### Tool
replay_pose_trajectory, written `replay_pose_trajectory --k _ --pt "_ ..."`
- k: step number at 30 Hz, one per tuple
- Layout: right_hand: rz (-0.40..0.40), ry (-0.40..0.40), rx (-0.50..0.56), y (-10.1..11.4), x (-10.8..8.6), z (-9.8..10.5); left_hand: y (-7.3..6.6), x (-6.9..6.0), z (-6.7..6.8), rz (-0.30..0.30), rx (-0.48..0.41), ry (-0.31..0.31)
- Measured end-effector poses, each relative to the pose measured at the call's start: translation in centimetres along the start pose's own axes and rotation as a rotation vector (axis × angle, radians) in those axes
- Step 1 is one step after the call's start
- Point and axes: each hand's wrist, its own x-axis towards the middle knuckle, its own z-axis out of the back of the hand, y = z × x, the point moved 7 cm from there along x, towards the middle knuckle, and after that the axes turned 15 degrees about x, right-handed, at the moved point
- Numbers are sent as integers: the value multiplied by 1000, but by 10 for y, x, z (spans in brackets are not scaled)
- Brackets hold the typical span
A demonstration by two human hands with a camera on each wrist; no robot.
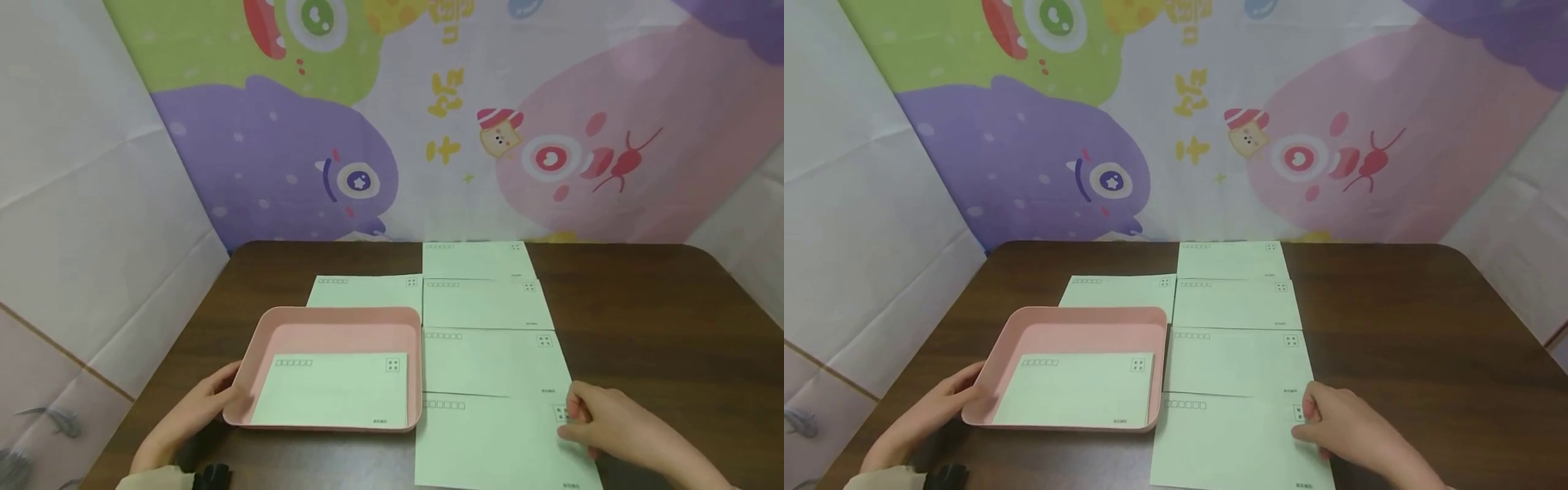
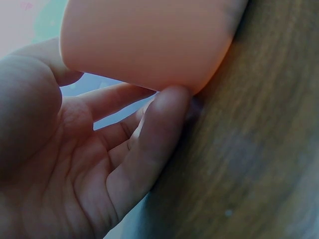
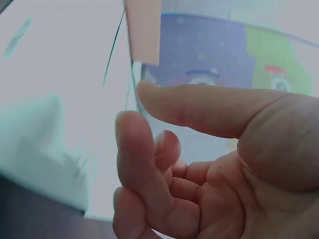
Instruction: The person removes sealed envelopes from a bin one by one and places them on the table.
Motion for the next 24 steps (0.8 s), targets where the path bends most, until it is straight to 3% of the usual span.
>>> replay_pose_trajectory --k 8,17,24 --pt "97 -32 -101 49 15 -14 -2 -1 1 -26 -4 6" --pt "265 -66 -185 108 49 -42 -5 0 6 -49 2 -6" --pt "397 -146 -325 131 73 -69 -2 -2 2 -24 -32 11"
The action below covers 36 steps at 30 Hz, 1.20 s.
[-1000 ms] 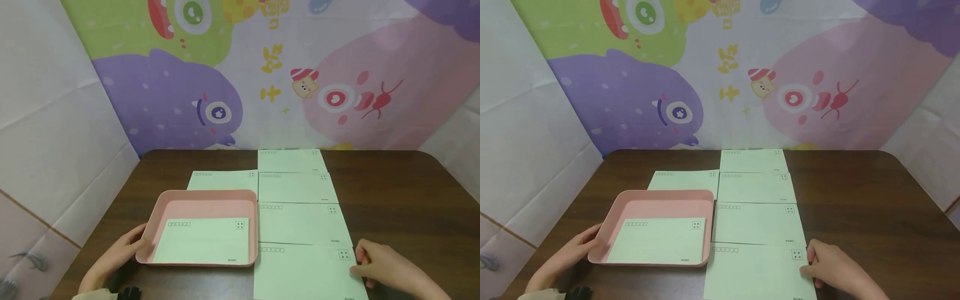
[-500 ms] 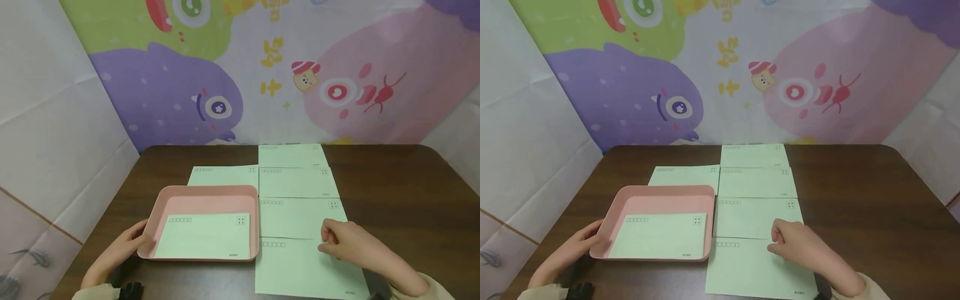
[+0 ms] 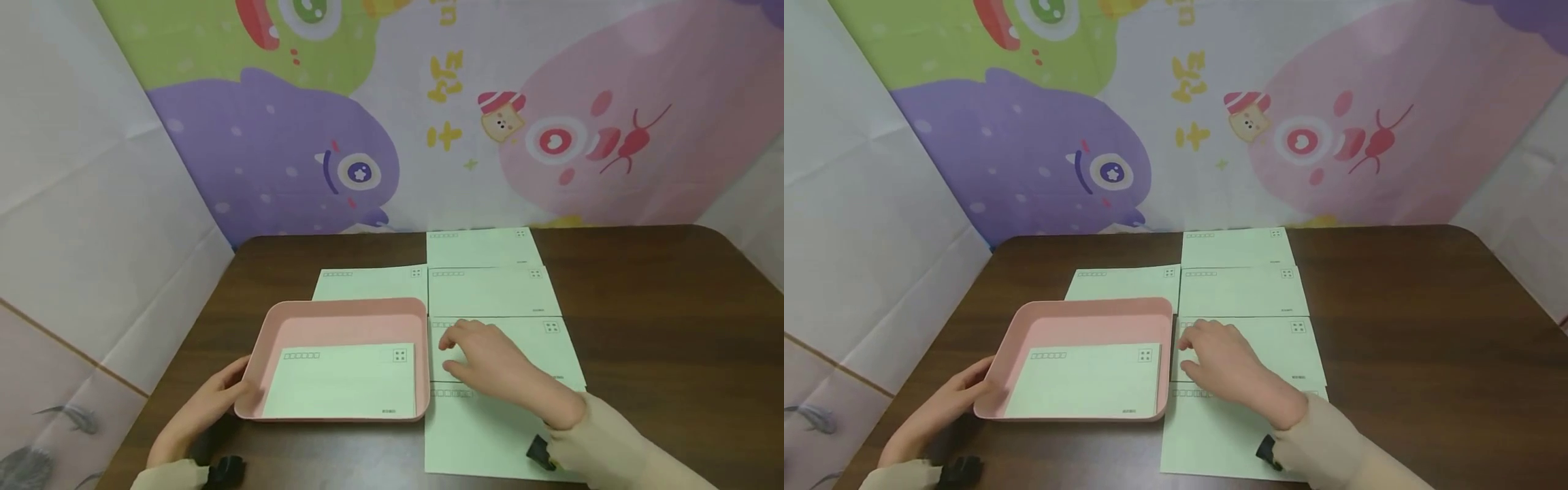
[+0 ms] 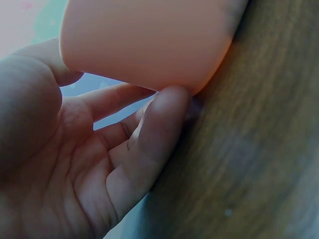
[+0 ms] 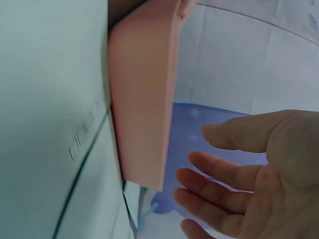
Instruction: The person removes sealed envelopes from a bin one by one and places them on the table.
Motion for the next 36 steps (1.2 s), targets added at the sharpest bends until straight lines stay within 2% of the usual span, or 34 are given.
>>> replay_pose_trajectory --k 7,11,15,20,23,29,36 --pt "164 12 -60 8 17 -22 -1 1 2 -3 4 -9" --pt "204 57 -95 8 27 -31 -1 2 1 6 4 -5" --pt "167 116 -142 5 38 -39 -1 1 1 13 15 -7" --pt "45 207 -204 -3 47 -54 0 2 3 7 28 -18" --pt "3 240 -234 -7 49 -61 0 2 2 5 21 -17" --pt "18 194 -274 -5 50 -63 0 1 1 -1 1 -12" --pt "44 147 -317 3 47 -62 2 1 1 14 24 -10"
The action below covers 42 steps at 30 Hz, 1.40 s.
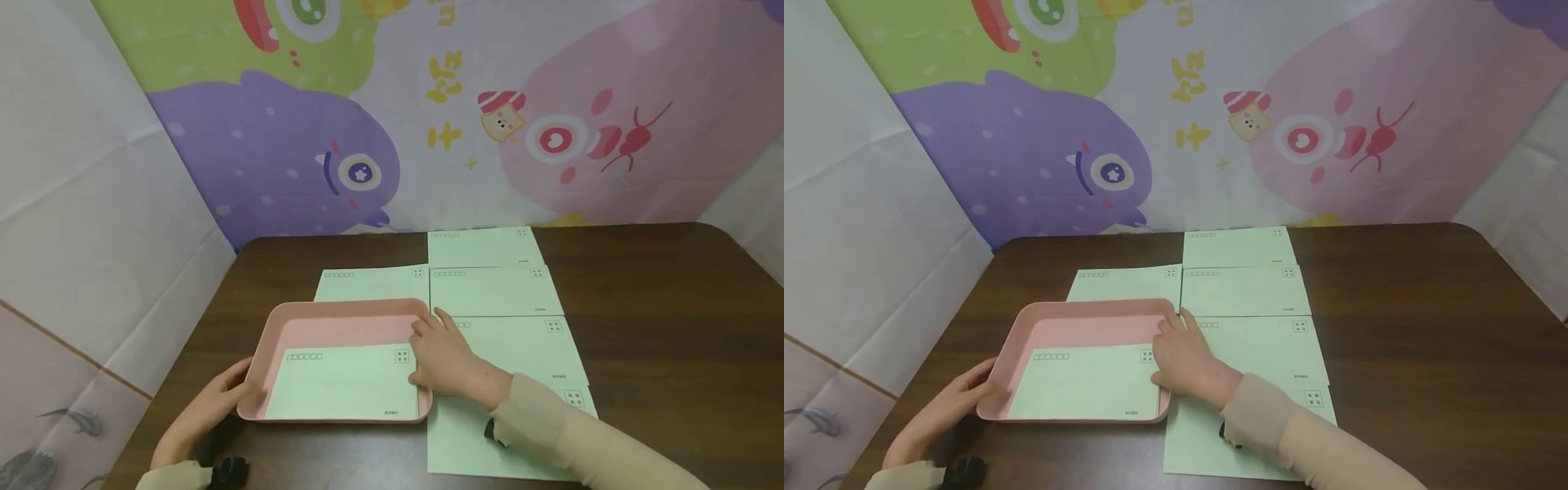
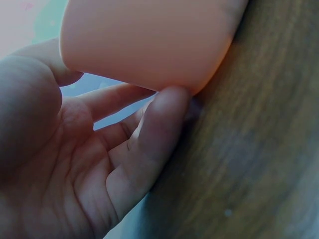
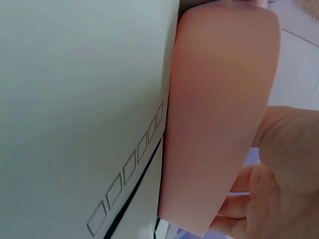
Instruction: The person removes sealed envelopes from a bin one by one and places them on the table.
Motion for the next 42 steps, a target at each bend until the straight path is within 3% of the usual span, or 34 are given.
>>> replay_pose_trajectory --k 5,9,18,29,35,42 --pt "10 -68 9 3 -2 5 0 1 1 2 9 -4" --pt "17 -129 74 2 -2 8 0 0 1 -13 15 -4" --pt "9 -180 250 -1 -3 15 -1 1 -4 -1 -20 12" --pt "42 -266 318 4 -4 25 -1 0 -1 -29 -14 10" --pt "42 -276 364 6 -7 31 -3 -2 1 -50 -11 7" --pt "54 -263 359 5 -11 34 -3 0 -2 -21 -26 8"
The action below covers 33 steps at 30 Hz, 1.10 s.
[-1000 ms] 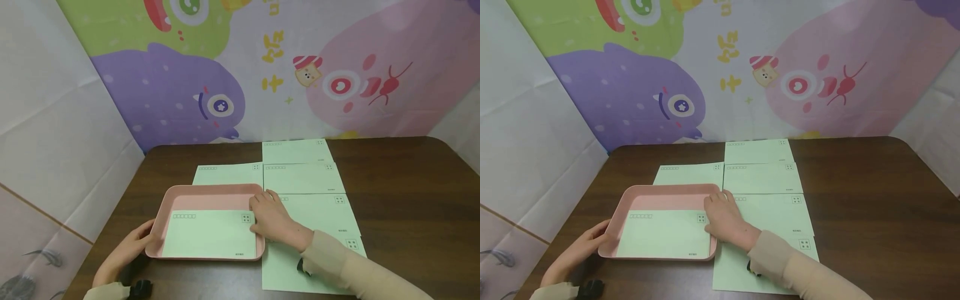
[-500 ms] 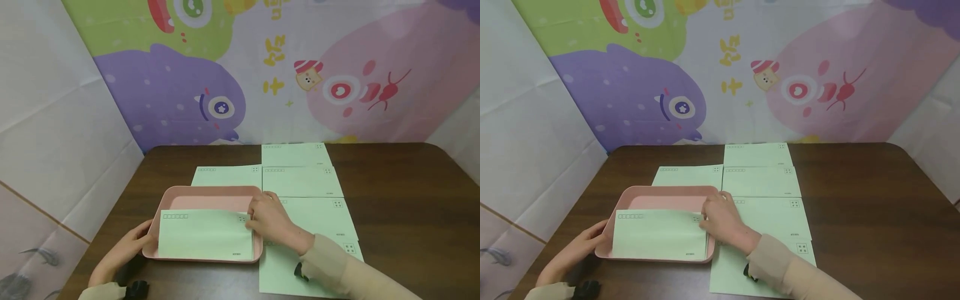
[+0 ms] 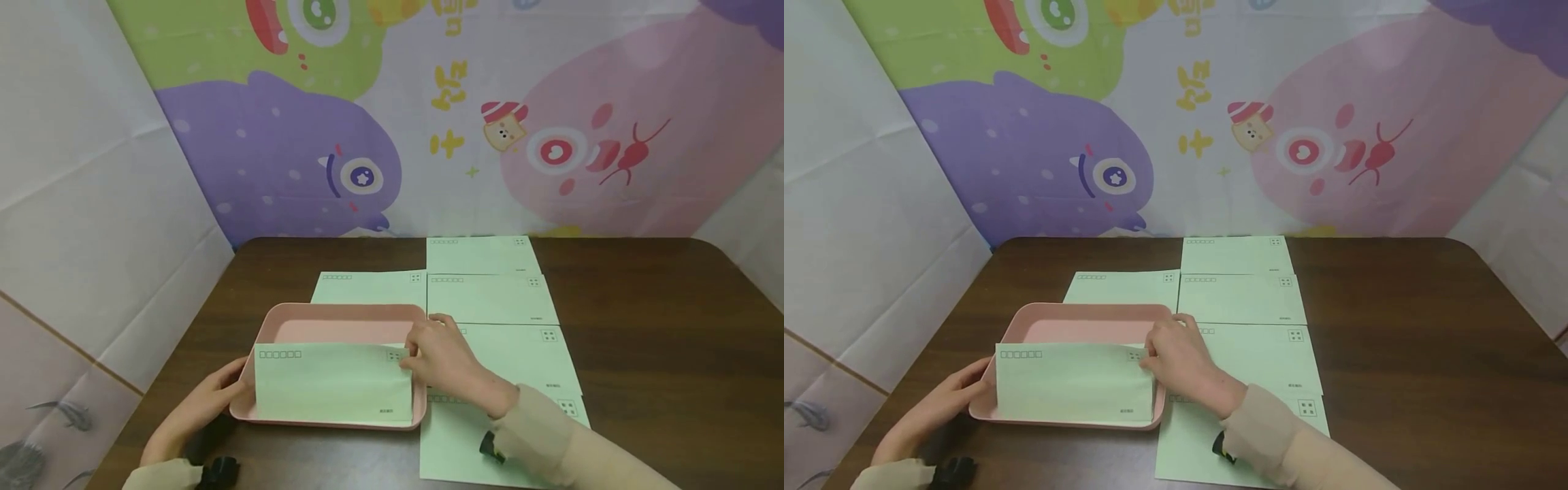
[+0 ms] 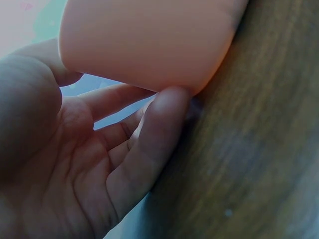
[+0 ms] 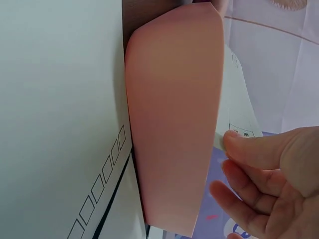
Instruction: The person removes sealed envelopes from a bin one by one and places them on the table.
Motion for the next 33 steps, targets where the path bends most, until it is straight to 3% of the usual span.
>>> replay_pose_trajectory --k 8,14,18,24,30,33 --pt "-14 8 44 -1 -2 0 2 -3 -2 37 -57 40" --pt "-113 50 283 -7 -6 -4 1 -3 1 29 -46 28" --pt "-155 23 419 -12 -9 -2 2 -1 1 33 -32 28" --pt "-246 -58 549 -20 -8 2 2 -1 5 17 -19 13" --pt "-352 -67 666 -27 -11 1 2 -1 4 17 -21 6" --pt "-367 -67 737 -28 -11 3 3 -2 0 28 -39 7"
